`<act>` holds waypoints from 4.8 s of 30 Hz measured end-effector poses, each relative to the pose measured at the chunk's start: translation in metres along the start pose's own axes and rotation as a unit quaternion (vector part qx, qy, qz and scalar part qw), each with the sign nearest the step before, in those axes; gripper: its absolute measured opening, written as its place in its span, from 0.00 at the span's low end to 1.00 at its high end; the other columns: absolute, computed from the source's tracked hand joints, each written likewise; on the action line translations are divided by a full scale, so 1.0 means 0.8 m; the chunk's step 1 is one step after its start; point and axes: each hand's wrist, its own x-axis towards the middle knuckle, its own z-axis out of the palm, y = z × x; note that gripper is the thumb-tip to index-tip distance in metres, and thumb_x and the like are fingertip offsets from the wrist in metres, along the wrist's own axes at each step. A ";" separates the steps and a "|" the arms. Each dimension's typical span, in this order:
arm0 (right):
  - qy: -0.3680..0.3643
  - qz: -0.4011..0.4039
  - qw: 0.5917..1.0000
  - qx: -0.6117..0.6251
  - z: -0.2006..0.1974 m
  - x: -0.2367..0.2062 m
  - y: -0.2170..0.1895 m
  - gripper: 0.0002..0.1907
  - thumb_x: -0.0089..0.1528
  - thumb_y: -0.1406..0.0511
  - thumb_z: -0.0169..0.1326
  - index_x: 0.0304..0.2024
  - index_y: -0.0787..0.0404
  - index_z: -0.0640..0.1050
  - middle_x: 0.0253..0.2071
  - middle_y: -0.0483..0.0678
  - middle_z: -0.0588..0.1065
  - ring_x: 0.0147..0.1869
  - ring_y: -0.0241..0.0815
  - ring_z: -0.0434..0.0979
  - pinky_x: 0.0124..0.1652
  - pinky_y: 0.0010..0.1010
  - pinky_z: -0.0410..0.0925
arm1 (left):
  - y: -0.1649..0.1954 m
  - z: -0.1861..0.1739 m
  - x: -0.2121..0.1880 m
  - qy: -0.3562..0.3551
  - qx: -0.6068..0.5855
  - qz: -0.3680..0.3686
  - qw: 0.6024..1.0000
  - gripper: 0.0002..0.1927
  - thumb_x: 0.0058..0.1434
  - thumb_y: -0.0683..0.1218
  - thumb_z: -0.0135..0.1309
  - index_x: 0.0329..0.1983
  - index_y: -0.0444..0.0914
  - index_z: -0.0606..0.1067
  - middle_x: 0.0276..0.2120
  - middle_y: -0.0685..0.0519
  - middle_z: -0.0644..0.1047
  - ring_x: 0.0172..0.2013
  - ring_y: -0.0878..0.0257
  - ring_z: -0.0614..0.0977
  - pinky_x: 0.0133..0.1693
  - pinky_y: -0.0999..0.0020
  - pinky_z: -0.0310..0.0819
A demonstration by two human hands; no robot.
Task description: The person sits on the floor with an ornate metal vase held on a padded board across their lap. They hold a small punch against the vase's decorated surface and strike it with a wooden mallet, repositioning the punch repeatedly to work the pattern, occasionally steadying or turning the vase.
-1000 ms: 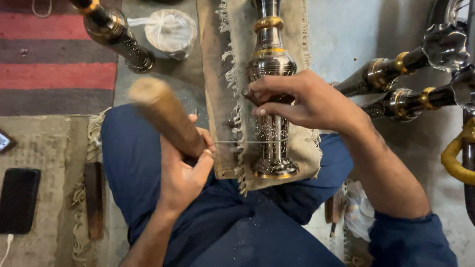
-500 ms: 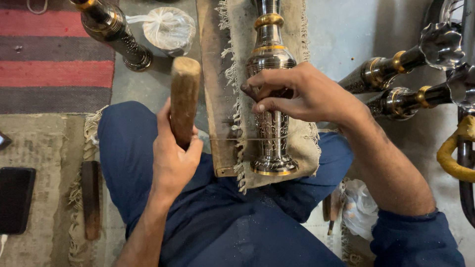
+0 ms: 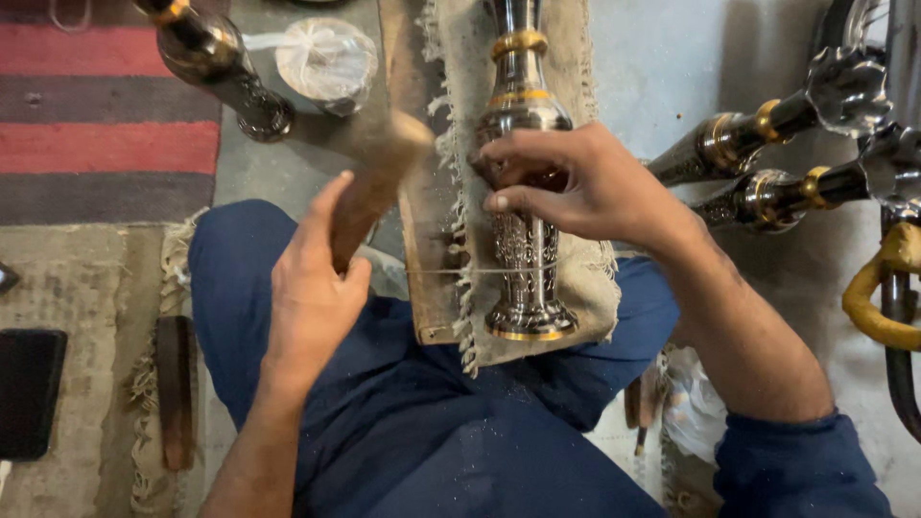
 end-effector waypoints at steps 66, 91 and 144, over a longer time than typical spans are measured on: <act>-0.002 -0.005 0.999 -0.038 -0.003 0.003 -0.003 0.20 0.61 0.64 0.66 0.55 0.59 0.80 0.39 0.48 0.84 0.40 0.39 0.86 0.40 0.33 0.77 | 0.006 0.006 0.017 -0.007 -0.142 -0.065 0.988 0.39 0.57 0.35 0.54 0.73 0.48 0.62 0.42 0.49 0.75 0.43 0.50 0.81 0.49 0.55 0.75; -0.015 -0.051 0.999 -0.007 -0.001 0.003 0.018 0.20 0.61 0.64 0.65 0.56 0.58 0.80 0.43 0.49 0.84 0.44 0.40 0.86 0.44 0.34 0.78 | -0.010 0.007 0.018 0.005 -0.107 -0.086 0.991 0.33 0.61 0.36 0.58 0.69 0.45 0.63 0.44 0.48 0.78 0.45 0.52 0.83 0.50 0.57 0.77; 0.095 -0.124 0.979 0.134 0.022 -0.017 0.076 0.24 0.60 0.68 0.69 0.58 0.62 0.77 0.37 0.48 0.84 0.39 0.35 0.85 0.39 0.25 0.78 | 0.051 -0.044 0.061 -0.041 0.019 0.091 0.995 0.41 0.56 0.34 0.57 0.73 0.47 0.60 0.50 0.45 0.74 0.42 0.46 0.80 0.43 0.54 0.74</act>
